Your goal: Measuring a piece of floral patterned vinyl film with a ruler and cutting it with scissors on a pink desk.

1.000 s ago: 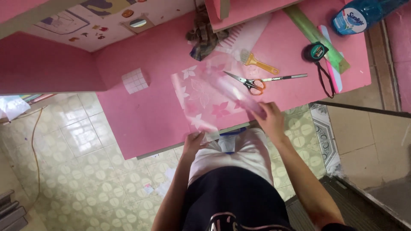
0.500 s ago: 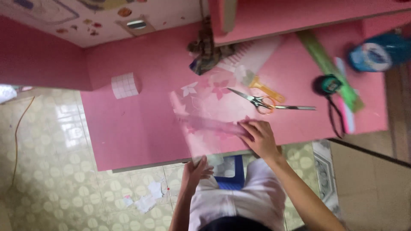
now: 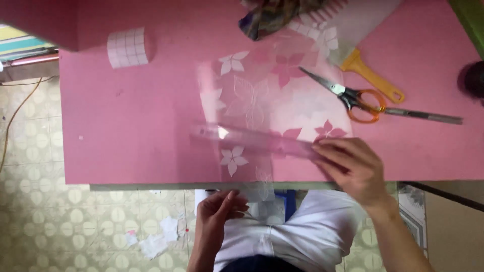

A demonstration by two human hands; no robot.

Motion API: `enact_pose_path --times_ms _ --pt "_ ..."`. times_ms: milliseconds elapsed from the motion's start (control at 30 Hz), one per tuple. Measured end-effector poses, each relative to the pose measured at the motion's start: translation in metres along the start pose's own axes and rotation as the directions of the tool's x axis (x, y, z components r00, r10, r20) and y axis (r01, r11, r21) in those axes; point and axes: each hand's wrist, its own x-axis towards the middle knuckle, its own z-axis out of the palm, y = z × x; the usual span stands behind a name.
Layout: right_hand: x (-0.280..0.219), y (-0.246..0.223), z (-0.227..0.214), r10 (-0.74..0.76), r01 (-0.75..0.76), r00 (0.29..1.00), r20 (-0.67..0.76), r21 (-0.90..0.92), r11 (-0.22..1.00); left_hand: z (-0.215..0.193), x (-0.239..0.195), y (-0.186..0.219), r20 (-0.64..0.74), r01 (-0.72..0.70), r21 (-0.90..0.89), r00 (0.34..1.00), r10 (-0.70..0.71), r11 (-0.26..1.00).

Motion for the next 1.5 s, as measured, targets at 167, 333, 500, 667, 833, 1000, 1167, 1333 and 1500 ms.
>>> enact_pose_path --times_ms 167,333,500,667,833,1000,1167,1333,1500 --pt "-0.028 -0.012 -0.015 -0.046 0.045 0.999 -0.020 -0.046 0.998 -0.013 -0.008 -0.017 0.007 -0.205 -0.016 0.979 0.205 0.979" --pt "-0.034 -0.049 -0.042 -0.077 0.074 0.997 -0.012 -0.144 0.987 -0.022 -0.025 -0.020 -0.077 -0.364 -0.146 0.931 0.356 0.920" --pt "-0.047 -0.033 -0.041 -0.109 0.132 0.988 0.108 -0.244 0.961 -0.032 -0.022 -0.033 -0.067 -0.506 -0.156 0.862 0.502 0.848" --pt "-0.041 -0.059 -0.027 -0.088 0.108 0.992 0.086 -0.271 0.957 -0.036 -0.026 -0.046 -0.080 -0.543 -0.187 0.839 0.539 0.818" --pt "-0.021 -0.095 0.028 -0.178 0.172 0.983 -0.053 -0.103 0.980 -0.029 -0.011 -0.063 -0.061 -0.619 -0.181 0.782 0.620 0.764" --pt "-0.013 -0.102 0.034 -0.262 0.279 0.958 0.114 -0.181 0.943 -0.023 -0.011 -0.057 -0.149 -0.628 -0.095 0.776 0.613 0.772" --pt "-0.009 -0.099 0.027 -0.256 0.271 0.960 0.114 -0.151 0.951 -0.020 -0.009 -0.058 -0.174 -0.615 0.011 0.776 0.607 0.789" --pt "-0.004 -0.093 0.025 -0.252 0.265 0.962 0.102 -0.144 0.954 -0.042 0.014 -0.062 -0.077 -0.791 0.581 0.180 0.981 0.191" --pt "0.000 -0.093 0.028 -0.220 0.228 0.973 0.074 -0.147 0.962 -0.059 0.044 -0.033 0.501 -0.766 0.534 -0.055 0.864 -0.358"
